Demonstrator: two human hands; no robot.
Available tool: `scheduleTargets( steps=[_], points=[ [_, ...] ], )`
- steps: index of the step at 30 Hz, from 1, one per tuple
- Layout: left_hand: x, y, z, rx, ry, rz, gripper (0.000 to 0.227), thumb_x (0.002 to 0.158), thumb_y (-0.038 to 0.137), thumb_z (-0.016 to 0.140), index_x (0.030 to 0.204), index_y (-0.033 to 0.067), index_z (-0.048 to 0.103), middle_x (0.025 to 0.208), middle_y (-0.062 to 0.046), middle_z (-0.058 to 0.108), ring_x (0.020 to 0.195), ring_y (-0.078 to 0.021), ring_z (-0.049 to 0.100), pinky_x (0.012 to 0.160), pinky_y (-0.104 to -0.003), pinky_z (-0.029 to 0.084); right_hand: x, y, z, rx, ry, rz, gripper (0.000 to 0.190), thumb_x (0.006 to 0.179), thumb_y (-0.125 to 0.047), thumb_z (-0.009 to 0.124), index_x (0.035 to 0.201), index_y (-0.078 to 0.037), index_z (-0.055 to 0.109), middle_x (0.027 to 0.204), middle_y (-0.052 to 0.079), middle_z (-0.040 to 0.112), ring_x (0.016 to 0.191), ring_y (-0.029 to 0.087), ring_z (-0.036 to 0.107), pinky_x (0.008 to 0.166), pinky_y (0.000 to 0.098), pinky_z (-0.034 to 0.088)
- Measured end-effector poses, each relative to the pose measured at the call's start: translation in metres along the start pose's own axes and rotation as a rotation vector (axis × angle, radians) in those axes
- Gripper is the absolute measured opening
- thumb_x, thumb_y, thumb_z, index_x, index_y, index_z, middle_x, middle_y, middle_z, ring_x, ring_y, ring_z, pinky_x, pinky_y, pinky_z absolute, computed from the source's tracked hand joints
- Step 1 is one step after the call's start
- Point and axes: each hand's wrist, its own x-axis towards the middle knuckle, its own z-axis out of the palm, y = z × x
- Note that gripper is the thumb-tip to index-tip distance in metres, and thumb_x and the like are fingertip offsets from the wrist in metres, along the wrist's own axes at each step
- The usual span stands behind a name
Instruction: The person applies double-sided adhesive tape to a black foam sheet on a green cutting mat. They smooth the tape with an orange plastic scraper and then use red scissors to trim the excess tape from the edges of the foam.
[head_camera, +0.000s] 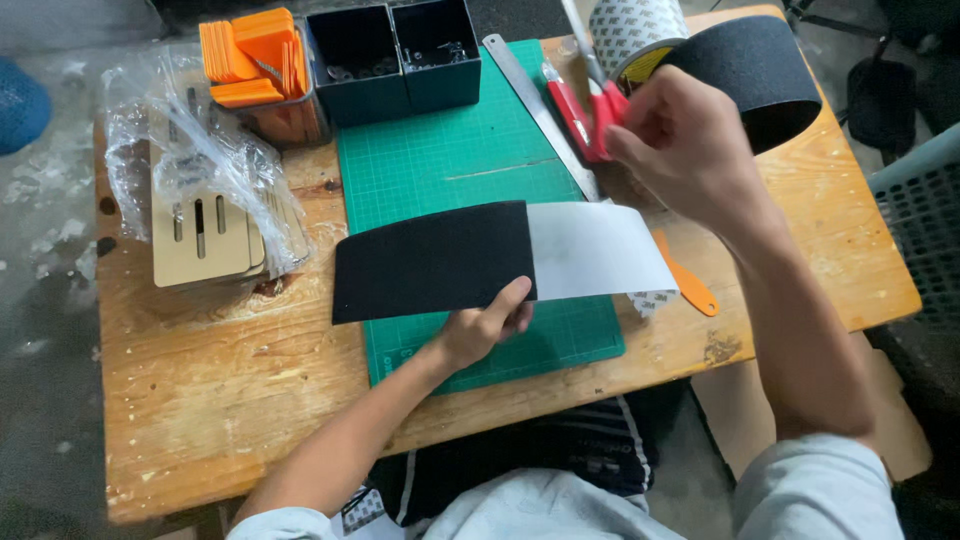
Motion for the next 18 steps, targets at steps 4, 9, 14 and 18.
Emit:
scheduleTargets(
  steps=[4, 9, 14, 18],
  points=[
    [-0.009, 0.012, 0.006, 0.017, 0.0, 0.21, 0.045, 0.101, 0.035, 0.051, 0.06, 0.0137, 0.053, 0.058, 0.002, 0.056, 0.053, -0.0094, 0.051, 0.054, -0.025, 0.042, -0.09, 0.022, -0.002, 0.511, -0.027, -0.051, 0.038, 0.074, -0.005, 0.085, 0.094, -0.001, 0.052, 0.09, 0.011, 0.064, 0.077, 0.016, 0.067, 0.066, 0.0235, 0.06],
    [-0.016, 0.02, 0.005, 0.181, -0.027, 0.24, 0.056, 0.104, 0.043, 0.04, 0.055, 0.0157, 0.043, 0.052, 0.005, 0.043, 0.047, -0.0089, 0.042, 0.058, -0.024, 0.038, -0.181, 0.038, 0.042, 0.929, -0.177, 0.005, 0.077, 0.06, -0.019, 0.094, 0.121, -0.002, 0.051, 0.109, 0.015, 0.06, 0.099, 0.02, 0.064, 0.052, 0.0243, 0.059],
    [-0.014, 0.002, 0.002, 0.202, -0.018, -0.134, 0.061, 0.094, 0.069, 0.032, 0.058, 0.02, 0.038, 0.059, 0.008, 0.038, 0.055, -0.0063, 0.039, 0.065, -0.023, 0.039, -0.224, 0.048, 0.091, 0.956, -0.365, 0.276, 0.058, 0.057, -0.037, 0.097, 0.087, -0.008, 0.057, 0.088, 0.007, 0.07, 0.077, 0.015, 0.067, 0.065, 0.027, 0.055],
    [-0.02, 0.013, 0.006, 0.269, -0.072, 0.147, 0.062, 0.099, 0.063, 0.02, 0.056, 0.0193, 0.03, 0.055, 0.006, 0.025, 0.049, -0.009, 0.023, 0.057, -0.026, 0.024, -0.223, 0.034, 0.114, 1.127, -0.126, 0.183, 0.063, 0.067, -0.04, 0.092, 0.086, -0.011, 0.039, 0.078, 0.009, 0.063, 0.049, 0.01, 0.059, 0.046, 0.0226, 0.044]
  ],
)
